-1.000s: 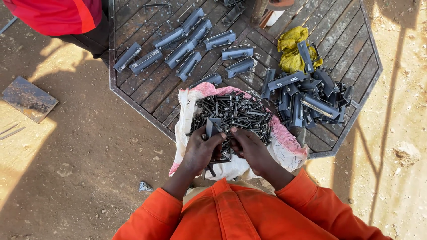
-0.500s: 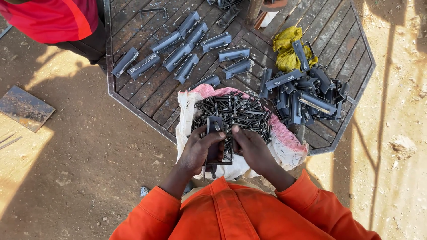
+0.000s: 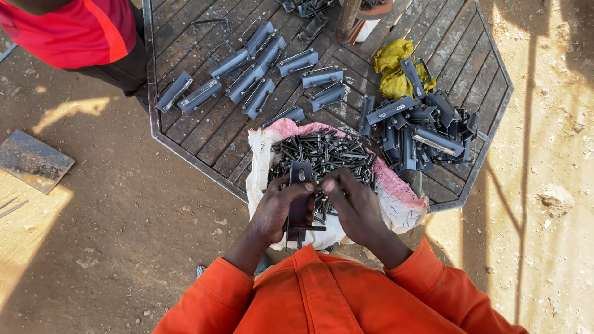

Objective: Assembling metal brackets by manually inserting small screws into pre-drilled holes.

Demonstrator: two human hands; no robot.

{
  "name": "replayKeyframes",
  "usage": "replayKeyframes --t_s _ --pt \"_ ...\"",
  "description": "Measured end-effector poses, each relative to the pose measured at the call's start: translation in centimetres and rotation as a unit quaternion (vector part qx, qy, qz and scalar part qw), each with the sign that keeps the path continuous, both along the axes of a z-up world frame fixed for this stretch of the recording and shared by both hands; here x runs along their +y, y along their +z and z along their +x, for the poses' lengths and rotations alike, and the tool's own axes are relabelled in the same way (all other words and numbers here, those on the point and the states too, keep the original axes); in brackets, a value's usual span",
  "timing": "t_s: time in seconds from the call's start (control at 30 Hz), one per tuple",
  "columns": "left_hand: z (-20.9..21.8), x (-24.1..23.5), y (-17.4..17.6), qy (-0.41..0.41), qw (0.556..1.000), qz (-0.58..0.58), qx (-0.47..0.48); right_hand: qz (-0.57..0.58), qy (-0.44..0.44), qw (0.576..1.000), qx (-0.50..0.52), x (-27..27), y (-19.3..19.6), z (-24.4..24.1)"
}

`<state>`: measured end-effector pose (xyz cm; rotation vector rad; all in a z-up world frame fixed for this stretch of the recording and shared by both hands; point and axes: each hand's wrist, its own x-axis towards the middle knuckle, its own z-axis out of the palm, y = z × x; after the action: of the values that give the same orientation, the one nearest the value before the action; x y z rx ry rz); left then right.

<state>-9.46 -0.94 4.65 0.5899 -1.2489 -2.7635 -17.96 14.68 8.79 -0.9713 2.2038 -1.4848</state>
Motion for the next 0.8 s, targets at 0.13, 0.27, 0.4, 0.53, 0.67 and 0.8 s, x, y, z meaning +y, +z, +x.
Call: replayKeyframes --t_s 0.13,0.27,0.4,0.53,0.67,0.8 --pt "0.1 -0.2 0.1 -0.006 1.0 0.005 -0.002 -0.004 0.028 0.992 0.124 -0.1 0.6 0.2" --pt "0.1 0.4 0.2 -0.02 1.0 0.008 0.02 0.072 -0.06 0.992 -0.089 0.5 -0.7 0.7" --pt "0.2 0.2 0.4 -0.007 1.0 0.009 0.011 0.061 -0.009 0.98 0.19 1.3 0.2 0.4" --pt "0.1 0.2 0.7 -0.006 0.999 0.03 0.009 0.115 0.064 0.943 0.306 1.3 0.6 0.0" --pt "0.2 0.2 2.1 0.008 0.999 0.035 0.006 0.098 0.012 0.958 0.269 1.7 -0.4 0.0" --pt "0.3 0.4 0.5 0.002 1.0 0.027 0.01 0.116 0.039 0.938 0.325 1.6 1.1 -0.1"
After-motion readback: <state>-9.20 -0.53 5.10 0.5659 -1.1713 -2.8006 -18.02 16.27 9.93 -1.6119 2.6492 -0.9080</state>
